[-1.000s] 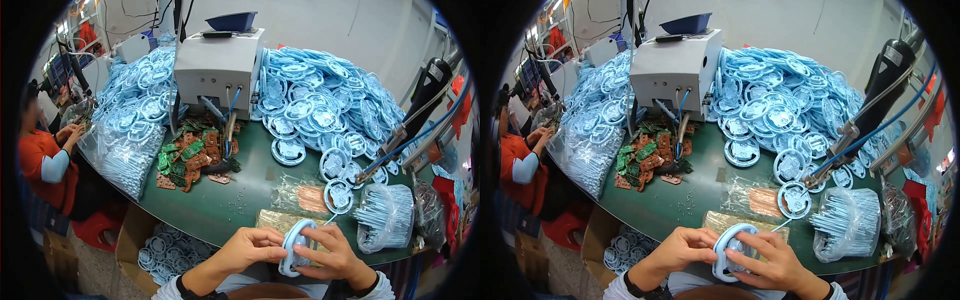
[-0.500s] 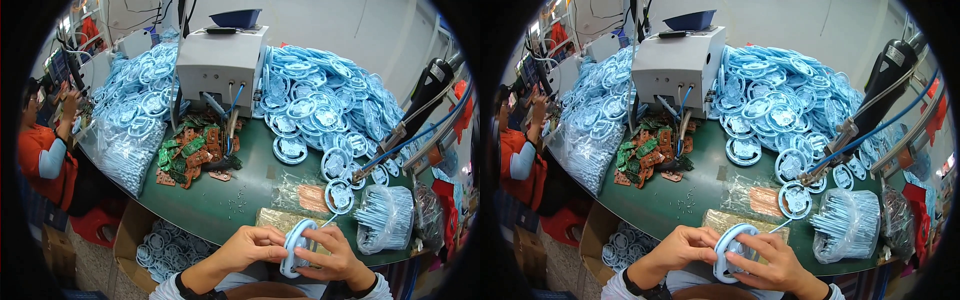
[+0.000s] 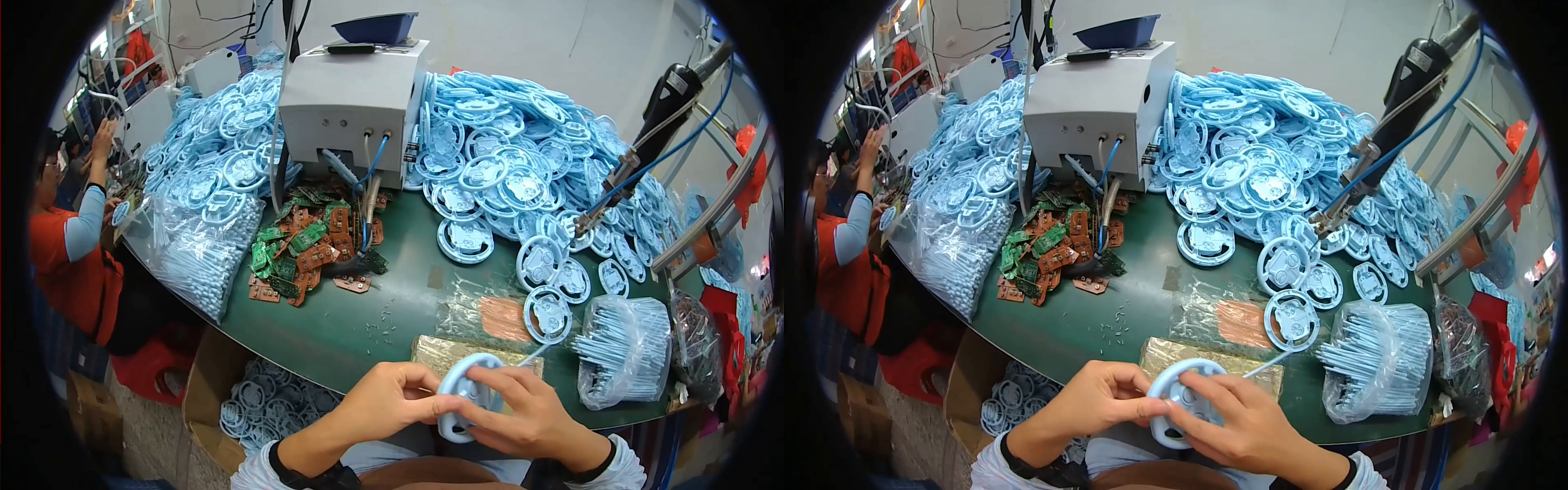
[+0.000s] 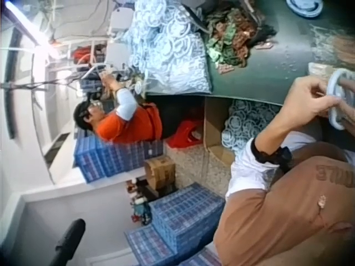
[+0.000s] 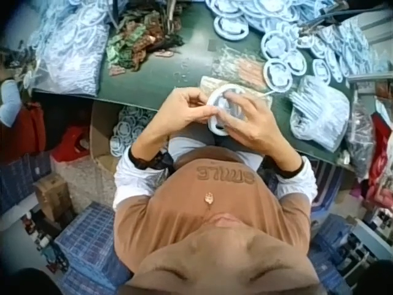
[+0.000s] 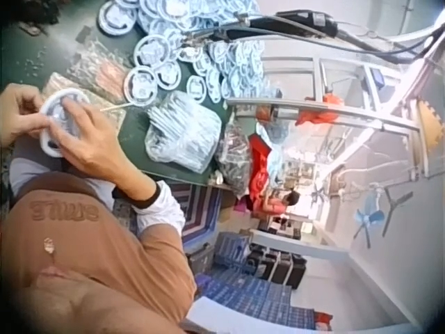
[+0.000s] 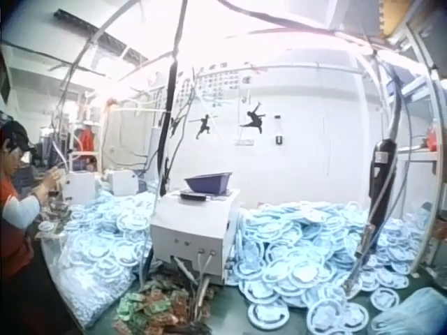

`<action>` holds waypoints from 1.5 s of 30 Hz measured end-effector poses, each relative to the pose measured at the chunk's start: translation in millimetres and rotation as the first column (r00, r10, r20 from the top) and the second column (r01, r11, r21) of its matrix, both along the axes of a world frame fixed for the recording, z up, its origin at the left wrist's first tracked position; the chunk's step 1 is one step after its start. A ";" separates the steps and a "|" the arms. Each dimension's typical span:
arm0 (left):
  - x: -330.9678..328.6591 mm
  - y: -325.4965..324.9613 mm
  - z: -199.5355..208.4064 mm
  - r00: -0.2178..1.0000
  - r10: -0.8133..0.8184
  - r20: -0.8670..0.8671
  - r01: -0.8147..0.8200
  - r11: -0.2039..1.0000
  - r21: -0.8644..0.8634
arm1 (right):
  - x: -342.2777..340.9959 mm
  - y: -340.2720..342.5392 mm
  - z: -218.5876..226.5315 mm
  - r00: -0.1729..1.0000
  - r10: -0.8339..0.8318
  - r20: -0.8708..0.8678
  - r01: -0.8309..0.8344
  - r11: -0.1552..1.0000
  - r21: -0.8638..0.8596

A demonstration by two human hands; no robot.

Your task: Assembling electronic circuit boards and wiring into blue circular plastic housings using a pneumatic screwdriver at a factory workstation.

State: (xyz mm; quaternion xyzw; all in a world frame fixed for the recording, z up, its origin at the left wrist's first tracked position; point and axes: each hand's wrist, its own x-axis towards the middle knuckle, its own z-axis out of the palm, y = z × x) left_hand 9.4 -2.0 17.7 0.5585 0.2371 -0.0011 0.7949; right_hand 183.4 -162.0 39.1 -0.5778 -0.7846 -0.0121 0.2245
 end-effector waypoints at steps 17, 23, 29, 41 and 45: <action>-16.2 -26.9 -5.2 0.893 0.307 0.330 -0.350 0.934 0.077 | -31.8 4.3 -31.3 0.071 -0.504 -0.861 -0.075 0.858 -0.509; -16.0 -29.3 -13.7 0.893 0.275 0.355 -0.330 0.938 0.105 | -32.4 -3.8 -36.4 0.025 -0.410 -0.912 -0.036 0.911 -0.410; -15.9 -25.8 -20.3 0.891 0.197 0.409 -0.323 0.908 0.266 | 3.3 7.5 17.3 0.356 -0.331 -0.874 0.070 0.942 -0.329; 10.8 9.5 -26.2 0.962 -0.090 0.258 -0.068 0.835 0.546 | 19.6 6.7 -21.0 0.682 -0.216 -0.699 0.204 0.974 -0.102; 25.5 25.3 -11.3 0.947 -0.171 0.271 -0.043 0.771 0.636 | 17.7 7.3 -31.5 0.977 -0.146 -0.152 0.160 0.984 0.082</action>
